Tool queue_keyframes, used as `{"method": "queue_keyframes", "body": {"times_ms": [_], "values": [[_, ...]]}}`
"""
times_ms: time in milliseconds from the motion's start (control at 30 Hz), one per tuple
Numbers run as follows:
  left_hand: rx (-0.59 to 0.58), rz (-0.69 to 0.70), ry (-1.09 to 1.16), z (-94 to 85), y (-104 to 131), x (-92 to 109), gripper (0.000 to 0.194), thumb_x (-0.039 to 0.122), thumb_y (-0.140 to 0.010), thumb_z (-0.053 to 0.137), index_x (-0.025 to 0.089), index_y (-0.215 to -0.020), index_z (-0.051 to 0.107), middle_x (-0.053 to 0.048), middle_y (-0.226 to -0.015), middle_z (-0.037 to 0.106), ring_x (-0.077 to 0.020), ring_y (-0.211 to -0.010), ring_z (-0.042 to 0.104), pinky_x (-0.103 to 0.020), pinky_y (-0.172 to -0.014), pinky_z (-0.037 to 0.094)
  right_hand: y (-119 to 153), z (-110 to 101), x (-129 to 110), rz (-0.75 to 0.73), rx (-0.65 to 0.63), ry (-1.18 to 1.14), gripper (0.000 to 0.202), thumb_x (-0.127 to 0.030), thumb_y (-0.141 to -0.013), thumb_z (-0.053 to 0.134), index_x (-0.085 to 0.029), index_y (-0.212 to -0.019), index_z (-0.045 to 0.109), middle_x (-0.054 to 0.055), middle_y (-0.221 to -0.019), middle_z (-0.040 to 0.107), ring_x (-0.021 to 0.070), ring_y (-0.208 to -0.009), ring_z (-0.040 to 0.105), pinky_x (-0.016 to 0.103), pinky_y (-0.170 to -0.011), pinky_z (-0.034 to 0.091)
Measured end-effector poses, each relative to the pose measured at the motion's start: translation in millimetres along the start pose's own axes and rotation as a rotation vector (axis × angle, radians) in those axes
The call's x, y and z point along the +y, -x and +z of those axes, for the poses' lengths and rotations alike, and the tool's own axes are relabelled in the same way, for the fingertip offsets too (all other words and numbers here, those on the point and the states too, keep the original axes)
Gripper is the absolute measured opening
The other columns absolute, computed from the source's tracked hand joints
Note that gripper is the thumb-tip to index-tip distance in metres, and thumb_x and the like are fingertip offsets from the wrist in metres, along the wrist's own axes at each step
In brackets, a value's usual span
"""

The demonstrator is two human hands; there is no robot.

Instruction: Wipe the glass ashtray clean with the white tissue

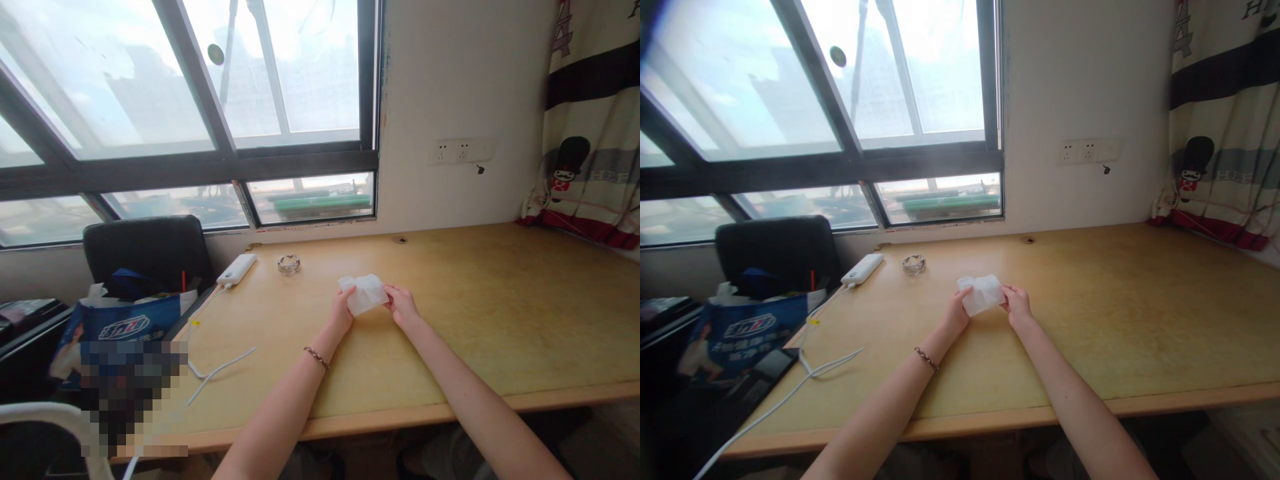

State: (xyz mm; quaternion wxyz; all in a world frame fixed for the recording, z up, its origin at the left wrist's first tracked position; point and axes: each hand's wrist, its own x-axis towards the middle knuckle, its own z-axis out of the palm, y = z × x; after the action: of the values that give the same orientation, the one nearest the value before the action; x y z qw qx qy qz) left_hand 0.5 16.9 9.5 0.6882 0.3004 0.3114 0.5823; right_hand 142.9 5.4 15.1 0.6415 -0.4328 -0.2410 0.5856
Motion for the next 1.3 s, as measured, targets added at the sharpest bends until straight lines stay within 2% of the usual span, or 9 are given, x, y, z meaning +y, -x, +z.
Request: {"method": "queue_keyframes", "body": {"times_ms": [167, 333, 533, 667, 767, 867, 1067, 1200, 1300], "values": [[0.02, 0.02, -0.094, -3.7, -2.6, -2.9, 0.034, 0.025, -0.056, 0.067, 0.01, -0.086, 0.061, -0.01, -0.084, 0.066, -0.0199, -0.069, 0.061, -0.03, -0.064, 0.047, 1.5, -0.7, 1.5, -0.04, 0.029, 0.093, 0.025, -0.022, -0.047, 0.072, -0.015, -0.066, 0.058, 0.001, -0.062, 0.063, 0.012, -0.054, 0.056, 0.022, -0.047, 0.044], [0.008, 0.045, -0.127, -4.6, -2.7, -4.3, 0.038, 0.022, -0.05, 0.068, 0.009, -0.085, 0.061, -0.011, -0.082, 0.066, -0.0207, -0.069, 0.061, -0.031, -0.064, 0.047, 3.4, 1.4, 0.5, -0.067, 0.029, 0.154, 0.032, -0.025, -0.044, 0.073, -0.014, -0.07, 0.059, 0.003, -0.067, 0.064, 0.0129, -0.058, 0.057, 0.022, -0.051, 0.044], [-0.04, 0.045, -0.2, -1.5, 1.3, -3.5, 0.036, 0.018, -0.05, 0.064, 0.009, -0.085, 0.061, -0.009, -0.079, 0.066, -0.0188, -0.064, 0.06, -0.028, -0.058, 0.045, 7.3, 3.2, -0.1, -0.087, -0.103, 0.233, 0.037, -0.03, -0.049, 0.07, -0.014, -0.081, 0.061, 0.004, -0.078, 0.065, 0.014, -0.062, 0.058, 0.023, -0.053, 0.044], [-0.102, 0.011, -0.244, -0.4, 3.8, -4.1, 0.036, 0.016, -0.051, 0.062, 0.009, -0.086, 0.061, -0.009, -0.077, 0.066, -0.0185, -0.061, 0.059, -0.028, -0.056, 0.045, 7.1, 3.4, 1.4, -0.209, -0.129, 0.348, 0.034, -0.032, -0.054, 0.064, -0.014, -0.083, 0.061, 0.004, -0.078, 0.066, 0.0161, -0.064, 0.059, 0.023, -0.056, 0.043], [-0.119, -0.004, -0.248, -0.4, 4.4, -5.2, 0.034, 0.015, -0.052, 0.061, 0.01, -0.085, 0.062, -0.009, -0.078, 0.066, -0.019, -0.064, 0.06, -0.028, -0.061, 0.045, 5.6, 3.8, 1.1, -0.3, -0.075, 0.549, 0.029, -0.03, -0.056, 0.061, -0.015, -0.08, 0.06, 0.005, -0.077, 0.066, 0.018, -0.068, 0.058, 0.023, -0.056, 0.042], [-0.151, -0.057, -0.251, 0.3, 5.9, -5.4, 0.033, 0.015, -0.053, 0.062, 0.01, -0.086, 0.063, -0.009, -0.08, 0.066, -0.0206, -0.07, 0.061, -0.029, -0.065, 0.045, 6.9, 5.1, -1.5, -0.356, 0.036, 0.804, 0.033, -0.03, -0.05, 0.067, -0.018, -0.079, 0.059, 0.003, -0.076, 0.065, 0.0189, -0.07, 0.058, 0.024, -0.058, 0.041], [-0.214, -0.113, -0.163, 7.6, 14.8, -3.4, 0.039, 0.037, -0.068, 0.059, 0.012, -0.097, 0.06, -0.012, -0.094, 0.064, -0.0244, -0.082, 0.06, -0.032, -0.07, 0.046, 13.8, 6.3, -4.4, -0.446, 0.178, 1.041, 0.044, -0.046, -0.046, 0.071, -0.023, -0.08, 0.055, 0.002, -0.07, 0.062, 0.0179, -0.065, 0.057, 0.024, -0.055, 0.038], [-0.258, -0.035, -0.302, 8.7, 16.7, -4.6, 0.042, 0.031, -0.061, 0.068, 0.011, -0.098, 0.06, -0.012, -0.096, 0.063, -0.0233, -0.084, 0.059, -0.031, -0.073, 0.046, 8.4, 2.3, -1.4, -0.492, 0.167, 1.031, 0.039, -0.043, -0.05, 0.069, -0.021, -0.08, 0.057, 0.004, -0.074, 0.064, 0.019, -0.067, 0.058, 0.025, -0.058, 0.04], [-0.214, 0.009, -0.337, 5.8, 13.5, -6.0, 0.041, 0.03, -0.06, 0.069, 0.011, -0.096, 0.06, -0.011, -0.094, 0.064, -0.0216, -0.081, 0.06, -0.031, -0.072, 0.046, 1.3, -0.9, 2.9, -0.442, 0.088, 0.881, 0.035, -0.04, -0.052, 0.069, -0.018, -0.078, 0.061, 0.005, -0.076, 0.065, 0.0201, -0.07, 0.059, 0.026, -0.058, 0.042]]}}
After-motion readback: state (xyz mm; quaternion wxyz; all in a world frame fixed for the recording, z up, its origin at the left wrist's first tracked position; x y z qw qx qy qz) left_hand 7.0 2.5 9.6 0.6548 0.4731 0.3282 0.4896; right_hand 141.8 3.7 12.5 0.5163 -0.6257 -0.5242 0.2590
